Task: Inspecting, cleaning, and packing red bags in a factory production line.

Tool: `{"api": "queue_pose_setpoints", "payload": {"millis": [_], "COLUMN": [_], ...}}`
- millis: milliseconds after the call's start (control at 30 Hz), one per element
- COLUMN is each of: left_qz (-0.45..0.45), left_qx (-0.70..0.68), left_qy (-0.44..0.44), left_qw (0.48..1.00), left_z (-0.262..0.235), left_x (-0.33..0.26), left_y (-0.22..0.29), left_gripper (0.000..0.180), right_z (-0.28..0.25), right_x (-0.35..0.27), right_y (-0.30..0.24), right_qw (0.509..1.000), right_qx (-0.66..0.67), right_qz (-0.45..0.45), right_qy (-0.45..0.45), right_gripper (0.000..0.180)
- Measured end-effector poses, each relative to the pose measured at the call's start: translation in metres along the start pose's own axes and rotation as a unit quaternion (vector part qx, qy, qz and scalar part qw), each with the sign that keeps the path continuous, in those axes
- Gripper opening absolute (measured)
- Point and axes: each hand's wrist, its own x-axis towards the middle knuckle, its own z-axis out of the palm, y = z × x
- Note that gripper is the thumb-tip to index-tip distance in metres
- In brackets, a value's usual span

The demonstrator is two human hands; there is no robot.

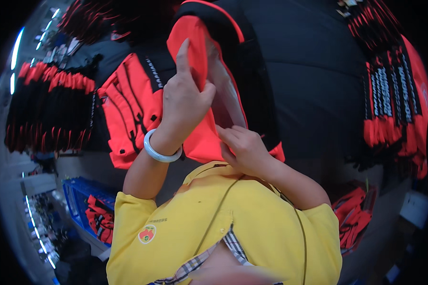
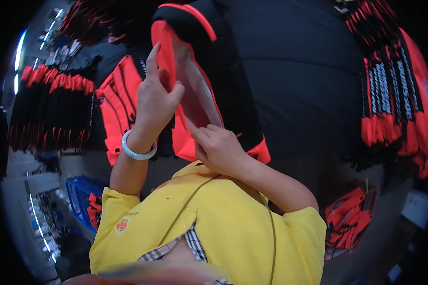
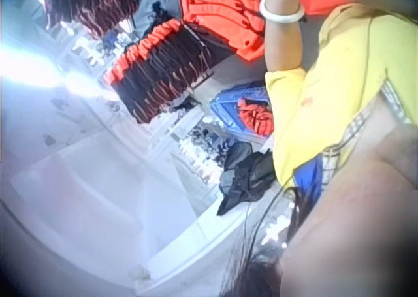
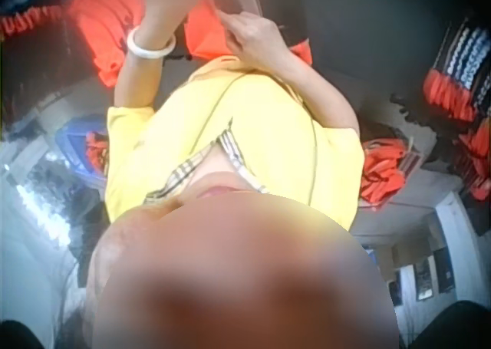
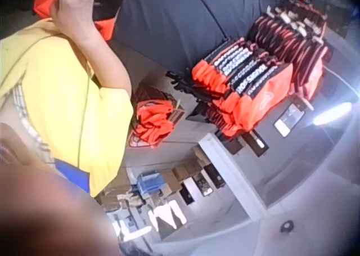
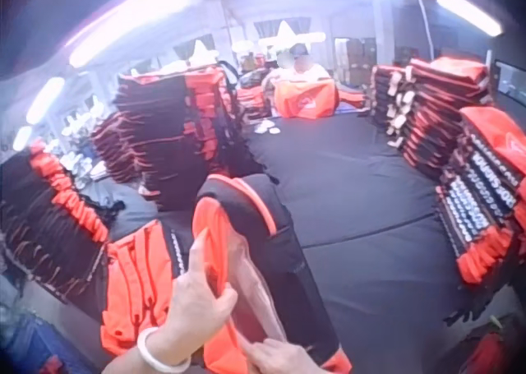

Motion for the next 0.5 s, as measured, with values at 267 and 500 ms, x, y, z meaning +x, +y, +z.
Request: {"api": "queue_pose_setpoints", "payload": {"millis": [267, 500], "left_qz": [0.107, -0.023], "left_qx": [-0.11, 0.0], "left_qy": [0.024, -0.034], "left_qw": [0.988, 0.999], "left_z": [-0.052, -0.086], "left_x": [-0.075, -0.087], "left_y": [-0.001, -0.021], "left_gripper": [0.071, 0.054], "right_z": [-0.013, 0.051], "right_x": [0.099, 0.083], "right_y": [-0.026, -0.006], "right_qw": [0.983, 0.945], "right_qx": [0.161, 0.191], "right_qz": [-0.056, 0.029], "right_qy": [-0.068, -0.264], "right_gripper": [0.027, 0.018]}}
